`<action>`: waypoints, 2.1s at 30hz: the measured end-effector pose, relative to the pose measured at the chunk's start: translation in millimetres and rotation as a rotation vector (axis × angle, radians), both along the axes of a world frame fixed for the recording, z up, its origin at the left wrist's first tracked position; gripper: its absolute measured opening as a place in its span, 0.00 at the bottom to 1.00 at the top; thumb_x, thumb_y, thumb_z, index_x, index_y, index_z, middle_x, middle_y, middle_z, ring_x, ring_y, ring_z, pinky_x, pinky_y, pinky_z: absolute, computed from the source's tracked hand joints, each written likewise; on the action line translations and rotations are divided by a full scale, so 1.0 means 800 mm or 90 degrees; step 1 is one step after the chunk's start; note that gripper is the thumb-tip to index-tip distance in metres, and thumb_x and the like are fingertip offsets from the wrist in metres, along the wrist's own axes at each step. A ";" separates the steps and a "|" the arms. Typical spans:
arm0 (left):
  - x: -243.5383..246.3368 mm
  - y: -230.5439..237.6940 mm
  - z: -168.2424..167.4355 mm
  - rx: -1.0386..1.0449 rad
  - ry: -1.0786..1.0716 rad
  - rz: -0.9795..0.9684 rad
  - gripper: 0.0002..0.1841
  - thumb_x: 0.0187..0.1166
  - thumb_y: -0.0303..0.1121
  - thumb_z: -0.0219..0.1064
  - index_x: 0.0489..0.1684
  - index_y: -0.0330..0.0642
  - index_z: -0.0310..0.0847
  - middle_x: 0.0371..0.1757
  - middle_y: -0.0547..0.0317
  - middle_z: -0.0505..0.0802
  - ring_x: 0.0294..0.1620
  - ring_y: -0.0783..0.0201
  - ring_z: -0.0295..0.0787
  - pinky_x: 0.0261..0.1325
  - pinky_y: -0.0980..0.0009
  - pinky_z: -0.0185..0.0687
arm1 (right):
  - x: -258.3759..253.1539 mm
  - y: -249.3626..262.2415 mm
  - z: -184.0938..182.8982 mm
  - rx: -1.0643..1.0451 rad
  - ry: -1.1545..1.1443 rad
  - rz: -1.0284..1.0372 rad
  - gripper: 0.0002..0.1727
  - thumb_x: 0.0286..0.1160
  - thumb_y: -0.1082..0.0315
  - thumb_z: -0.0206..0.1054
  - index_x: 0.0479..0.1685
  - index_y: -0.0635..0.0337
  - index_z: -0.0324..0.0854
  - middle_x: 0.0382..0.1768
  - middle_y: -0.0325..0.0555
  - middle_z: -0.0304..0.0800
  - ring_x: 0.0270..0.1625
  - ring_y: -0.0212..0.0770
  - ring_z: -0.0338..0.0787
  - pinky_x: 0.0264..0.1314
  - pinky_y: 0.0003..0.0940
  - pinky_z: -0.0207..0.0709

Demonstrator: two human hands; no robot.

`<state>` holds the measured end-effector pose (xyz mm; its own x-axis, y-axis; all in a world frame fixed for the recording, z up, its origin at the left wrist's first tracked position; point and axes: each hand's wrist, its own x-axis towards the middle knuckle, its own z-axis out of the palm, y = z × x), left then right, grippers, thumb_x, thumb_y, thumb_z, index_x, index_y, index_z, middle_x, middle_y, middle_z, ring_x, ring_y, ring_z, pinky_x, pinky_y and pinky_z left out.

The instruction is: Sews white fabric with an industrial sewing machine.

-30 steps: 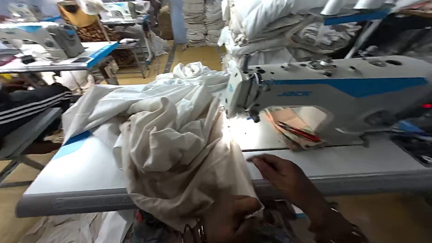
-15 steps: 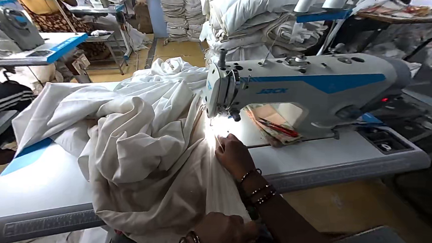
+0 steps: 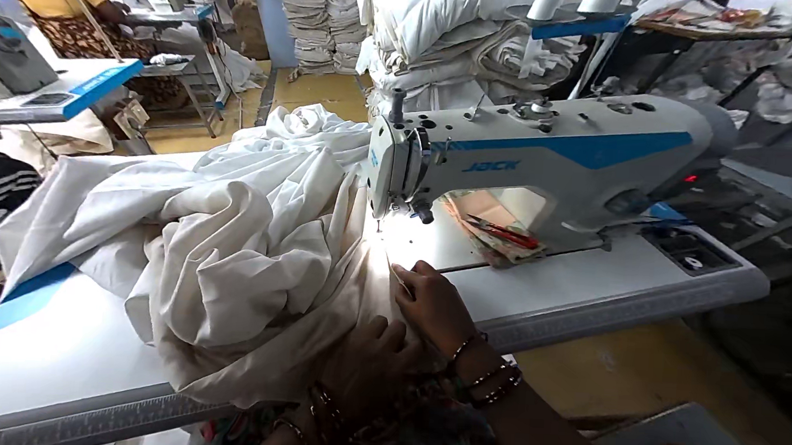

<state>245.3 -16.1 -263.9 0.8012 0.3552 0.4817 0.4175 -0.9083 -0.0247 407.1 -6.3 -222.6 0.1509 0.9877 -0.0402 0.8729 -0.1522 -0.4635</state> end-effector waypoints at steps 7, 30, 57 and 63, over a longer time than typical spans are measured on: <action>-0.013 0.035 -0.003 0.015 -0.041 0.037 0.13 0.79 0.30 0.65 0.56 0.48 0.93 0.39 0.57 0.93 0.36 0.54 0.90 0.38 0.62 0.87 | -0.002 0.003 0.005 0.016 0.010 -0.020 0.21 0.84 0.64 0.63 0.73 0.54 0.86 0.52 0.51 0.89 0.48 0.46 0.91 0.54 0.40 0.84; -0.019 0.139 0.004 -0.032 -0.077 -0.031 0.10 0.71 0.28 0.73 0.43 0.52 0.97 0.45 0.59 0.97 0.39 0.55 0.92 0.39 0.60 0.88 | 0.000 0.036 -0.028 0.221 -0.055 0.019 0.10 0.78 0.69 0.70 0.51 0.61 0.94 0.44 0.53 0.91 0.46 0.49 0.93 0.50 0.43 0.88; -0.015 0.141 0.025 -0.303 -0.085 0.071 0.14 0.83 0.35 0.68 0.59 0.40 0.90 0.32 0.53 0.93 0.30 0.57 0.90 0.43 0.55 0.87 | 0.075 0.080 -0.046 0.281 0.088 0.241 0.07 0.73 0.61 0.75 0.42 0.49 0.96 0.32 0.38 0.90 0.32 0.35 0.88 0.38 0.38 0.83; -0.014 0.144 0.016 -0.222 -0.122 0.056 0.12 0.81 0.34 0.70 0.57 0.42 0.92 0.30 0.56 0.92 0.25 0.59 0.87 0.34 0.58 0.86 | 0.071 0.073 -0.044 0.324 0.063 0.233 0.07 0.74 0.62 0.75 0.42 0.52 0.96 0.33 0.43 0.89 0.34 0.38 0.89 0.40 0.36 0.84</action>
<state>234.2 98.9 -250.8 0.6680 0.5873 0.4571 0.4617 -0.8087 0.3644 463.6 52.0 -257.6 -0.1811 0.8738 0.4513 0.7755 0.4091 -0.4809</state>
